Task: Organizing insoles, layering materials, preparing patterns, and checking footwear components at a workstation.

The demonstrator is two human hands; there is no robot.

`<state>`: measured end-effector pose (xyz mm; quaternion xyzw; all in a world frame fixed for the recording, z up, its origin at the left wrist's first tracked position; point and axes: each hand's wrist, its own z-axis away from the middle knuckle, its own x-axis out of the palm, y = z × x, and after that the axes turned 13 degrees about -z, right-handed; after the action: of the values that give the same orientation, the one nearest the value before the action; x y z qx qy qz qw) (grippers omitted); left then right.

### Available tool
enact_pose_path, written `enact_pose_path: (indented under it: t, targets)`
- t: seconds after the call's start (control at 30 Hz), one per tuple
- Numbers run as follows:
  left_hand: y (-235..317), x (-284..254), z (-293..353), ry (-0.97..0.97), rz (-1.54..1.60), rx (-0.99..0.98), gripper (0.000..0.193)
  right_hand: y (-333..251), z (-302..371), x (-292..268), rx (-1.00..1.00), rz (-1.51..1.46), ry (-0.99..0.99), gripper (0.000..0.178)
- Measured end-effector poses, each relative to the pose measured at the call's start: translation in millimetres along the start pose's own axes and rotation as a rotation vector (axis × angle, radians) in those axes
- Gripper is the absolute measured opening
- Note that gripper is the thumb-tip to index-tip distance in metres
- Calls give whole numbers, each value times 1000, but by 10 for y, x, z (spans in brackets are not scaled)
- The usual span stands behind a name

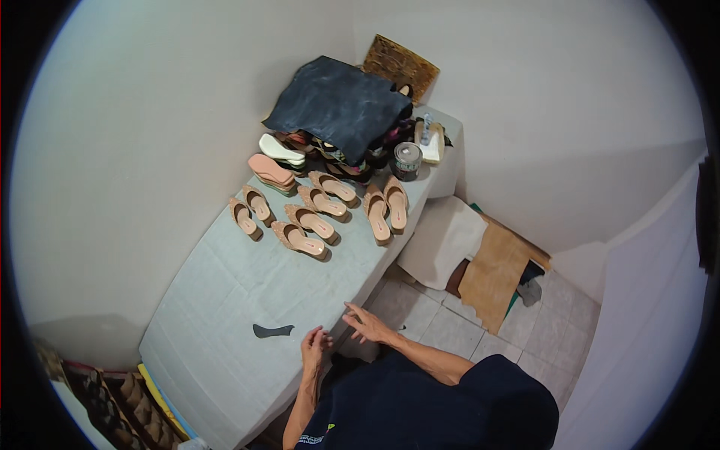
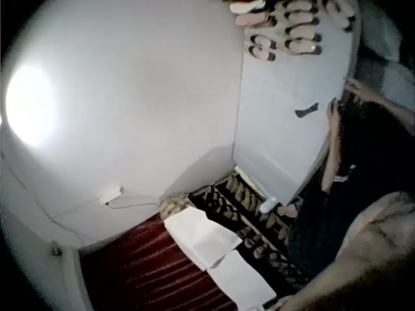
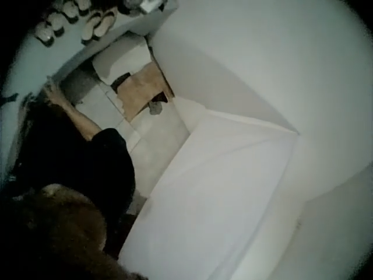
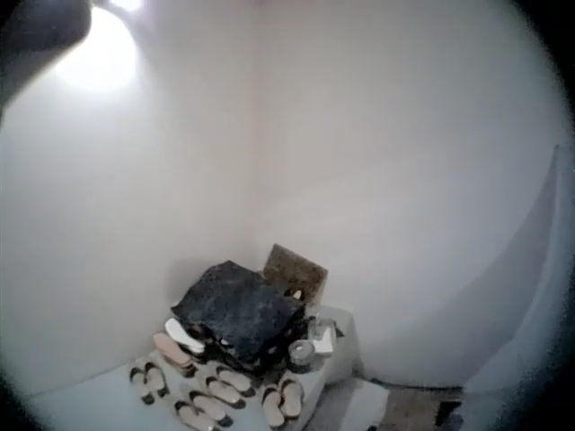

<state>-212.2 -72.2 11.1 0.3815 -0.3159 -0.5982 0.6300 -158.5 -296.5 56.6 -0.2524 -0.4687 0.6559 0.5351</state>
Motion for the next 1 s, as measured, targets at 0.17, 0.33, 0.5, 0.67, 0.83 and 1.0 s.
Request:
enact_pose_path:
  t: [0.17,0.33,0.5,0.67,0.83,1.0]
  targets:
    - [682,379,139,-491,55,-117,48,-309,-215,21,110,-405,-302,91]
    - [800,190,32,-410,-5,24,47,-394,-388,169,95,-532,-256,100]
    - [915,111,-270,-1,67,141,44,-607,-509,355,-42,-564,-249,95]
    - [1274,-41,-670,-186,59,94,44,-590,-852,313,-150,-540,-161,75]
    - [1788,-74,-1116,-208,43,114,36,-1015,-1253,-100,-110,-594,244,40]
    - [2380,-20,-1656,-151,134,202,33,-1501,-1602,-537,-221,-674,310,45]
